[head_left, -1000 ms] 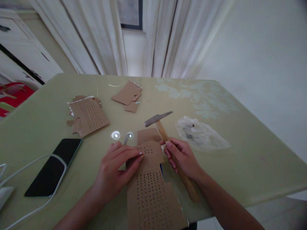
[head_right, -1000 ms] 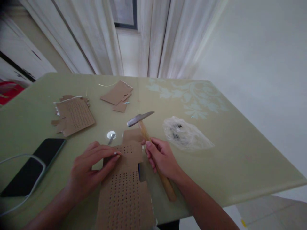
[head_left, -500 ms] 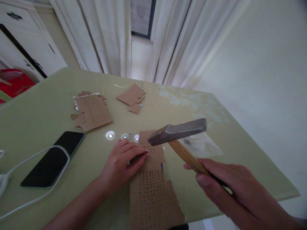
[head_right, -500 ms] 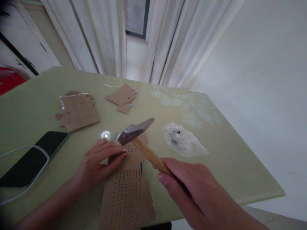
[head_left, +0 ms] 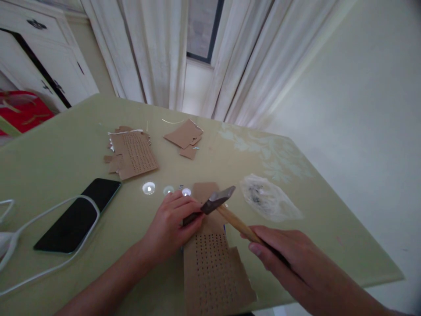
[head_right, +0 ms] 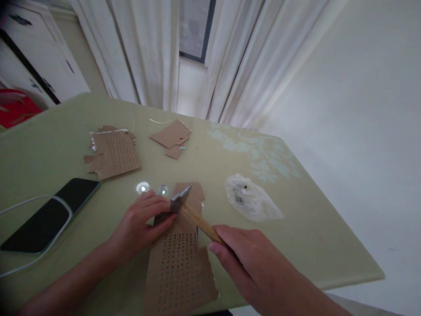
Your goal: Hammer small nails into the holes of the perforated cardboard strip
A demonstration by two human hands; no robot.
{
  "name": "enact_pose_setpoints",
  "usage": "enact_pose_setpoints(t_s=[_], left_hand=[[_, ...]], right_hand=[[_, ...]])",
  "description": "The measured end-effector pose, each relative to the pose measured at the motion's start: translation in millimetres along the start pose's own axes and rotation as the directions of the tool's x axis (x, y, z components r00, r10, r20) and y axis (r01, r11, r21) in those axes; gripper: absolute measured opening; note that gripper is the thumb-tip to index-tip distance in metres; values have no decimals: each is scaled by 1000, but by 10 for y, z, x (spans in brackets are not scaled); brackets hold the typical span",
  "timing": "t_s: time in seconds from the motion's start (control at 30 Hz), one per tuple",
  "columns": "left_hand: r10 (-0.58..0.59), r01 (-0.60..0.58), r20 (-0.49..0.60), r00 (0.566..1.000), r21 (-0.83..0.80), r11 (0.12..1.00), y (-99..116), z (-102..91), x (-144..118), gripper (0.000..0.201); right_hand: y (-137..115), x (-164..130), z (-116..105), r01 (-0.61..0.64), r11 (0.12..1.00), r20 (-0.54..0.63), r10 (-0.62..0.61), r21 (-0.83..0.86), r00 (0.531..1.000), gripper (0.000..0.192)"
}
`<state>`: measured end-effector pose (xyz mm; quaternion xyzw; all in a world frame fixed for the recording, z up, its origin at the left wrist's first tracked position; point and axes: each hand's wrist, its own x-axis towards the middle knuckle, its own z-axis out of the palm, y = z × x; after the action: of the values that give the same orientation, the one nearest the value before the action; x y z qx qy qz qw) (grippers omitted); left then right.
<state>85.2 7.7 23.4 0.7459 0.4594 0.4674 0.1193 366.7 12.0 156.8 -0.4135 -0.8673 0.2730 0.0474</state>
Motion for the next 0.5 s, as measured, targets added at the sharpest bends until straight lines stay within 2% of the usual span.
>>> enact_pose_setpoints(t_s=[0.2,0.37,0.5], left_hand=[[-13,14,16,1000,-14,1000,-9,4,-4,9],[-17,17,4,1000,-13,1000,-9,10,-12,9],[-32,32,17,999,31,999,23,-12,-34,12]], right_hand=[[8,-39,-37,49,999,-146,-50,-7,988,34],[100,-28,79,37,998,-36,-38,-46,999,31],[124,-71,39,57,997,-124,-63,-54,990,31]])
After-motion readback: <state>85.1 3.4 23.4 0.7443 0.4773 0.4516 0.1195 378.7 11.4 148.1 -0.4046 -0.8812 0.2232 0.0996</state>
